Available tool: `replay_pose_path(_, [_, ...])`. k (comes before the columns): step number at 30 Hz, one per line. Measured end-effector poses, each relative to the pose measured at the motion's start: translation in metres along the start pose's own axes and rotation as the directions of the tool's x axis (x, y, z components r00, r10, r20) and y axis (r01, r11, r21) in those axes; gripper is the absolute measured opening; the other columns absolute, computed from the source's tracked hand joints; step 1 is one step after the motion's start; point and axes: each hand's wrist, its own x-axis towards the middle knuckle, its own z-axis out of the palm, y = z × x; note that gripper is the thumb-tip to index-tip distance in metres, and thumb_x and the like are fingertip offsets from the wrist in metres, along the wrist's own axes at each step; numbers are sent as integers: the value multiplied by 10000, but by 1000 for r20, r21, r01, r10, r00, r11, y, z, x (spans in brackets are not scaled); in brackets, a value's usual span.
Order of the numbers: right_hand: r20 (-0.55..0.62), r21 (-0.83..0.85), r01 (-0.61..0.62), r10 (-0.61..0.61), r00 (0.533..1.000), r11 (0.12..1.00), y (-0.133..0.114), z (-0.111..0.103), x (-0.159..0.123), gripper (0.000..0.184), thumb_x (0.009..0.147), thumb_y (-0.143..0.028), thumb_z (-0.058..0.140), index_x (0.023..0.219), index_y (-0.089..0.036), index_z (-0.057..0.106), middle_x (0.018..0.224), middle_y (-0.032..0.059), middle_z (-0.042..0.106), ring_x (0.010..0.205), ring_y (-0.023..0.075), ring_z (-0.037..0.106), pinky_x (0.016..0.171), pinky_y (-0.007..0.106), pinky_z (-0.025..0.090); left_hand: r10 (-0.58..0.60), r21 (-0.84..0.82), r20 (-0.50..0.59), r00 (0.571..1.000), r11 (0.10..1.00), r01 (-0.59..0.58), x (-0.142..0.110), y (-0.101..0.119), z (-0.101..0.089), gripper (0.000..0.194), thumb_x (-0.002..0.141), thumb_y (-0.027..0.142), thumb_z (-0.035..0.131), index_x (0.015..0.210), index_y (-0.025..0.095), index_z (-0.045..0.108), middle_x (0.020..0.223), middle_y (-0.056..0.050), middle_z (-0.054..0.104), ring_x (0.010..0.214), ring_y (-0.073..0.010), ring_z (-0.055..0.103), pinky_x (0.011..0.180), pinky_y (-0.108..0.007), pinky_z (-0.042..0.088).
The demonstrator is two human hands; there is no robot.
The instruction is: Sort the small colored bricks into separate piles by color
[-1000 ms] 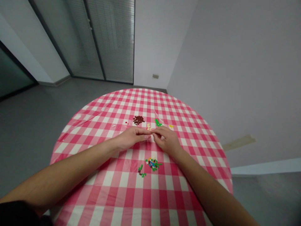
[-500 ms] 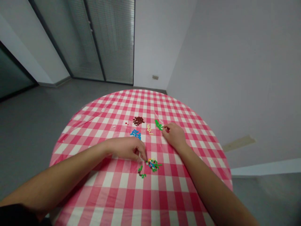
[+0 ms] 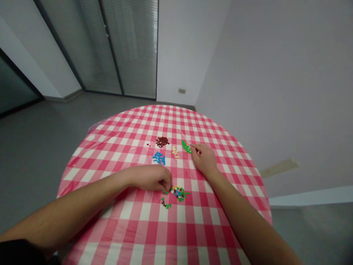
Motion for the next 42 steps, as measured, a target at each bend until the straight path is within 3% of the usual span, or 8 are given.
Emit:
replay_pose_path(6, [-11,196,246,-248,969,949,-28,-6,-7,222,938,-282,552,1036,-205,736,922,96,736,849,217,653,778,365,520,-302,-254,-470,829,946,201,9,-17,-2,97,839,214,607,871,157,679,815,-34,719,726,-148,636,673,-267,463])
replay_pose_path(11, [63,321,349,-387,920,880,-41,3,-14,177,928,-226,570,993,-217,734,925,86,737,891,209,661,822,372,529,-376,-487,-561,737,871,74,16,-22,2,149,775,232,664,827,164,543,611,54,579,548,-88,526,537,-211,371])
replay_pose_path(22, [176,347,350,-427,887,870,-37,3,-10,108,915,-203,604,926,-190,711,881,69,731,863,194,643,806,347,509,-348,-467,-529,774,881,76,16,-24,7,84,819,216,620,832,163,556,667,23,622,620,-111,586,603,-241,431])
replay_pose_path(28, [162,61,89,-98,982,994,-10,-1,-1,108,879,-191,628,910,-172,730,886,90,730,827,216,647,763,347,499,-273,-168,-432,860,961,220,9,-6,5,75,819,189,650,876,158,689,812,-34,705,720,-157,632,669,-273,460])
replay_pose_path(32, [152,-85,5,8,988,996,8,3,3,149,879,-198,610,910,-176,754,873,102,735,817,228,649,734,344,491,-52,-4,-187,981,999,52,7,3,6,156,807,157,707,956,183,743,916,-52,717,824,-166,643,742,-259,471])
replay_pose_path(37, [214,-75,-37,52,976,996,2,-6,6,198,880,-233,602,996,-180,754,945,100,742,836,224,655,729,326,478,57,77,-109,992,996,-49,9,0,12,161,775,85,738,911,171,747,857,-48,708,830,-164,641,749,-237,471])
replay_pose_path(40, [407,108,-41,-7,913,993,-10,-27,7,177,858,-206,597,916,-189,763,912,69,748,808,191,659,709,283,467,68,71,-115,991,996,-60,10,-3,14,133,817,71,687,867,182,741,865,-36,723,829,-156,652,763,-235,470])
replay_pose_path(42, [649,244,-76,-105,753,967,-18,-41,6,136,814,-199,630,843,-190,762,824,37,743,726,159,648,654,247,454,61,74,-114,992,996,-53,10,-5,13,134,820,63,674,841,180,734,856,-28,723,813,-150,653,759,-231,466])
